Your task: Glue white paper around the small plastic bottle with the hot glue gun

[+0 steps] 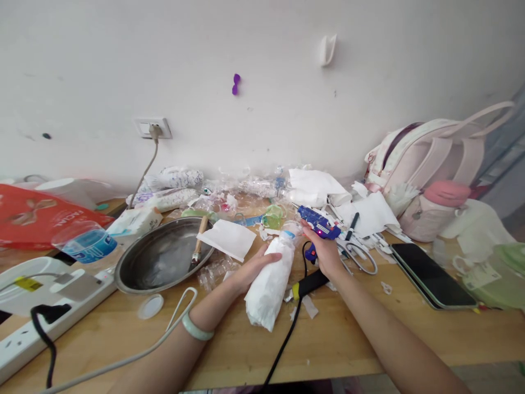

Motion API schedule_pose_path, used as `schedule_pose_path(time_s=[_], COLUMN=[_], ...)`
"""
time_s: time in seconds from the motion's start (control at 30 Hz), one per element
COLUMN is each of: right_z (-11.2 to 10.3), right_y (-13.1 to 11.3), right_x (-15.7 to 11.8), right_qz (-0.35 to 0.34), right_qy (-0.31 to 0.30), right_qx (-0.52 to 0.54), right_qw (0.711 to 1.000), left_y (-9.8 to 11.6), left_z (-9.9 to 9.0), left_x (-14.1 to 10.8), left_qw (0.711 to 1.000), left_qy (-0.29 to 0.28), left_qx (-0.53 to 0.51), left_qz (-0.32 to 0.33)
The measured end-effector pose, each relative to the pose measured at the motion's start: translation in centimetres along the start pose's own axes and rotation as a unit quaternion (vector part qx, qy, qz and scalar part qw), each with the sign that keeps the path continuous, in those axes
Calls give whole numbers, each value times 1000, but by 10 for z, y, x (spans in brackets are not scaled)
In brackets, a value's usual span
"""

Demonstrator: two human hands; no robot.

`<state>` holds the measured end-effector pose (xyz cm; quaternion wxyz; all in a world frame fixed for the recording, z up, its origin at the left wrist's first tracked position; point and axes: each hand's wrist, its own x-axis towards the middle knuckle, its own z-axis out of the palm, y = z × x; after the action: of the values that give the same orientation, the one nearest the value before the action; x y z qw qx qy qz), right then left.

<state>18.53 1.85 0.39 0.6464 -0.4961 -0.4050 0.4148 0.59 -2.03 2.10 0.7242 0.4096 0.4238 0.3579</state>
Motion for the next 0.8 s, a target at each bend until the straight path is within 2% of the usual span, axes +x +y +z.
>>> schedule_pose_path(time_s=[0.3, 0.53, 0.7, 0.8], right_z=[-3, -1, 0, 1], right_y=[2, 5, 3, 0], right_x=[-3, -2, -5, -7], right_qz=[-14, -17, -11, -4], right_qy=[-47, -39, -41, -40], right_qx=[-42, -52, -56, -59], right_qw=[998, 998, 998, 997], left_y=[4, 10, 7, 7], left_z=[4, 8, 5, 5], left_x=[-5, -9, -7, -6], left_qw=[1000, 998, 1000, 1000], left_qy=[5, 40, 11, 18], left_qx=[9, 35, 28, 20], left_qz=[2, -21, 2, 5])
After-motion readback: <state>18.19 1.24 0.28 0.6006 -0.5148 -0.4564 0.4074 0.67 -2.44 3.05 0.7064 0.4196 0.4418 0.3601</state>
